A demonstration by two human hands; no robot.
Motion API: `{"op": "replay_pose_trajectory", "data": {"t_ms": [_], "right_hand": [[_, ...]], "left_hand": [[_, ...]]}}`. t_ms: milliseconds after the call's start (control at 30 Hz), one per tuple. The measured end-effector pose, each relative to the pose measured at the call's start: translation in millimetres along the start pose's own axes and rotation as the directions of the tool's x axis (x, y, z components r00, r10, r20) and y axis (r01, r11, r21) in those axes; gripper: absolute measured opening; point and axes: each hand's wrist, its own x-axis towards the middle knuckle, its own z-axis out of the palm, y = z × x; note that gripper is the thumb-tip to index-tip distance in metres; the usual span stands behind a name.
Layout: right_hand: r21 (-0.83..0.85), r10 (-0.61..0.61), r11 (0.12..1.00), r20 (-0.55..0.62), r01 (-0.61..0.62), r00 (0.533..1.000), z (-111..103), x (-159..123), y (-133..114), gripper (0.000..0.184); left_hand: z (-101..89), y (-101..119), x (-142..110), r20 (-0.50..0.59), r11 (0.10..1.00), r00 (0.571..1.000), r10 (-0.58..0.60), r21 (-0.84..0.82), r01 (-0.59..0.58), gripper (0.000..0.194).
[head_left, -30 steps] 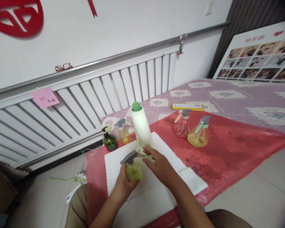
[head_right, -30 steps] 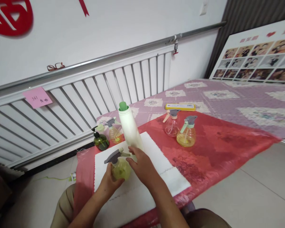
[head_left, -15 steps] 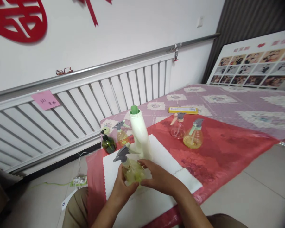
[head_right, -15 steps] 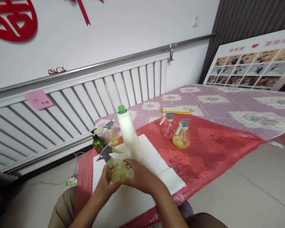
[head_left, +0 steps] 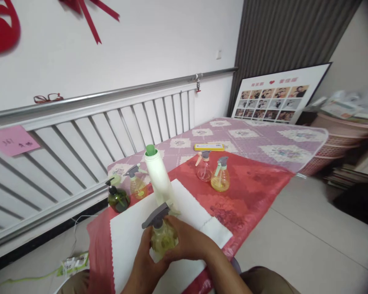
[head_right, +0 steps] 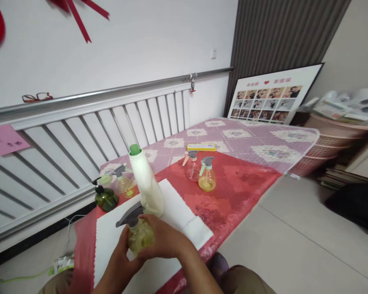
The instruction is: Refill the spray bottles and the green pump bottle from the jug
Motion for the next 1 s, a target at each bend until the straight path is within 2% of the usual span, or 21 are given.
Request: {"op": "replay_pose_trajectory", "data": {"t_ms": [100,200,267,333,400,467,500,567,633,700,767,800,867,1000], "right_hand": [[0.037,0.001,0.999,-0.036,0.000,0.999,-1,-4,6,0.084],[0.082,0.011,0.997,-0.041,-0.008,0.999,-10,-12,10,0.082],[0.097,0.024,0.995,-0.061,-0.018,0.998,-21,-19,14,0.080],[0.097,0.020,0.995,-0.117,-0.008,0.993,-37,-29,19,0.077],[0.111,0.015,0.994,-0.200,0.007,0.980,-55,-40,27,0.076],[0.148,0.041,0.989,-0.313,0.006,0.949,-74,-52,38,0.078],[0.151,0.069,0.989,-0.390,-0.011,0.918,-84,-57,44,0.078],[0.104,0.113,0.993,-0.578,-0.065,0.808,-102,-66,56,0.075],[0.023,0.116,0.988,-0.750,-0.150,0.651,-117,-72,68,0.072],[-0.033,0.088,0.970,-0.875,-0.240,0.477,-129,-74,79,0.074],[-0.045,0.059,0.951,-0.944,-0.305,0.325,-138,-74,88,0.081],[-0.044,0.047,0.947,-0.961,-0.320,0.271,-141,-73,93,0.084],[-0.043,0.030,0.945,-0.976,-0.325,0.218,-147,-71,101,0.086],[-0.060,0.009,0.948,-0.977,-0.313,0.212,-157,-63,116,0.084]], "left_hand": [[5.6,-10,-3,-0.017,1.000,1.000,-0.018,-0.006,0.017,0.081],[6.5,-16,-4,0.157,0.999,0.987,-0.011,-0.029,0.016,0.087],[2.9,-17,-1,0.206,1.000,0.978,0.029,-0.008,-0.028,0.079],[-5.1,-20,5,0.165,0.996,0.985,0.052,0.060,-0.063,0.063],[-17.5,-24,13,0.147,0.991,0.989,0.024,0.128,-0.043,0.051],[-32.7,-33,21,0.144,0.986,0.989,-0.022,0.167,-0.002,0.048],[-40.4,-39,26,0.128,0.984,0.991,-0.039,0.175,0.017,0.047],[-54.5,-52,33,0.092,0.980,0.993,-0.074,0.190,0.055,0.046],[-64.7,-67,38,0.052,0.974,0.993,-0.105,0.206,0.093,0.049],[-70.2,-81,40,0.018,0.966,0.989,-0.149,0.215,0.142,0.055],[-71.2,-92,41,-0.005,0.954,0.980,-0.198,0.229,0.194,0.061],[-70.4,-95,40,-0.013,0.949,0.977,-0.211,0.236,0.208,0.063],[-67.5,-97,37,-0.018,0.945,0.978,-0.207,0.254,0.205,0.060],[-62.0,-94,31,-0.027,0.936,0.991,-0.127,0.327,0.129,0.048]]}}
